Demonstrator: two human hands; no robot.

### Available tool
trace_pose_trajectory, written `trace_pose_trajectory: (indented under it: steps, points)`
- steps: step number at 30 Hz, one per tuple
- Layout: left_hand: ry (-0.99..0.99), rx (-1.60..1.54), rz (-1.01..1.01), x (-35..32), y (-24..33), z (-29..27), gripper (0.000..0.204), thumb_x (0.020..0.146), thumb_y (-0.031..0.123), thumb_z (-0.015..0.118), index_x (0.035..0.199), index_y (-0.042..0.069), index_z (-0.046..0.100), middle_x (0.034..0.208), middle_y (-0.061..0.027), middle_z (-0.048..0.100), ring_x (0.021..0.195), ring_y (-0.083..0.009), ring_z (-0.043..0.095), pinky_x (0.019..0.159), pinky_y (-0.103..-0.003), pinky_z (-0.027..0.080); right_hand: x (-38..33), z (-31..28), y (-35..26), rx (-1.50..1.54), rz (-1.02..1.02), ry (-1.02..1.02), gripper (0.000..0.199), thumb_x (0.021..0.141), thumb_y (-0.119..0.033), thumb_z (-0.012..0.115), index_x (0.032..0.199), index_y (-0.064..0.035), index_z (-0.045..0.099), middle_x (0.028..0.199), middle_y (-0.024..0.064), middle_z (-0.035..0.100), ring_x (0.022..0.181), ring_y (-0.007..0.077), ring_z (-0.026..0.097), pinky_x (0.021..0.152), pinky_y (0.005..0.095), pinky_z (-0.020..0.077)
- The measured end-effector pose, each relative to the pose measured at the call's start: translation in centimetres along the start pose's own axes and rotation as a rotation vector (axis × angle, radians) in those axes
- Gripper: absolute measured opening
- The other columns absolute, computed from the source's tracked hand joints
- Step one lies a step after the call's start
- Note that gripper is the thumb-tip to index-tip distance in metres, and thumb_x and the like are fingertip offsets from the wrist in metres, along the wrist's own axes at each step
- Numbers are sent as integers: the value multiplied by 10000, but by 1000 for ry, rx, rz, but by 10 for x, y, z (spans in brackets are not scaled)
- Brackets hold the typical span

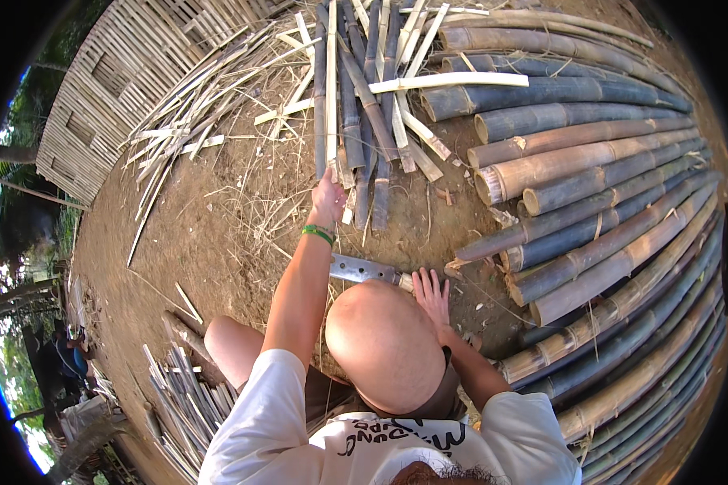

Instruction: The person strips thin layers from a bamboo pole using a machete while sitting on a pile of bamboo poles.

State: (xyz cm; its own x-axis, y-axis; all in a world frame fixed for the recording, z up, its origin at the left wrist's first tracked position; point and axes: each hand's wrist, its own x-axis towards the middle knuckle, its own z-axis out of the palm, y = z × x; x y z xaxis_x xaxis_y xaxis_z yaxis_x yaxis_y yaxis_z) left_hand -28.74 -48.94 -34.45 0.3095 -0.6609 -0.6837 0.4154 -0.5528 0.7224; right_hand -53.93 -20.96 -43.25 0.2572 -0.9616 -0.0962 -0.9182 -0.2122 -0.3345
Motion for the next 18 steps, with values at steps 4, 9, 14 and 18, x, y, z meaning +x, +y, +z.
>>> trace_pose_trajectory:
  steps: [4,9,14,18]
  points:
    - [149,-329,-110,36,-1,2,676,964,399,590,1429,-13,324,1347,-193,461,1226,-286,498,987,-365,469,6,-3,3,57,26,-84,733,929,-479,528,1521,-134,265,1562,97,247,1446,346,229,1105,672,216]
    - [168,-464,-43,42,4,8,548,938,317,657,1345,14,450,1255,-154,530,1174,-259,539,952,-350,485,8,1,2,36,24,-102,638,963,-392,455,1518,-141,267,1559,89,231,1453,346,210,1097,688,221]
    - [252,-380,365,0,40,6,299,928,134,664,1127,-15,498,1167,-204,572,972,-276,655,772,-345,589,4,9,12,-1,7,-63,640,958,-396,455,1516,-149,262,1555,91,228,1447,352,216,1100,695,209]
    - [177,-435,684,-34,117,-81,223,925,64,636,1064,-57,511,1060,-233,642,933,-300,680,739,-361,605,8,0,-3,78,16,-82,608,960,-365,455,1500,-143,284,1553,89,236,1442,354,227,1098,694,218]
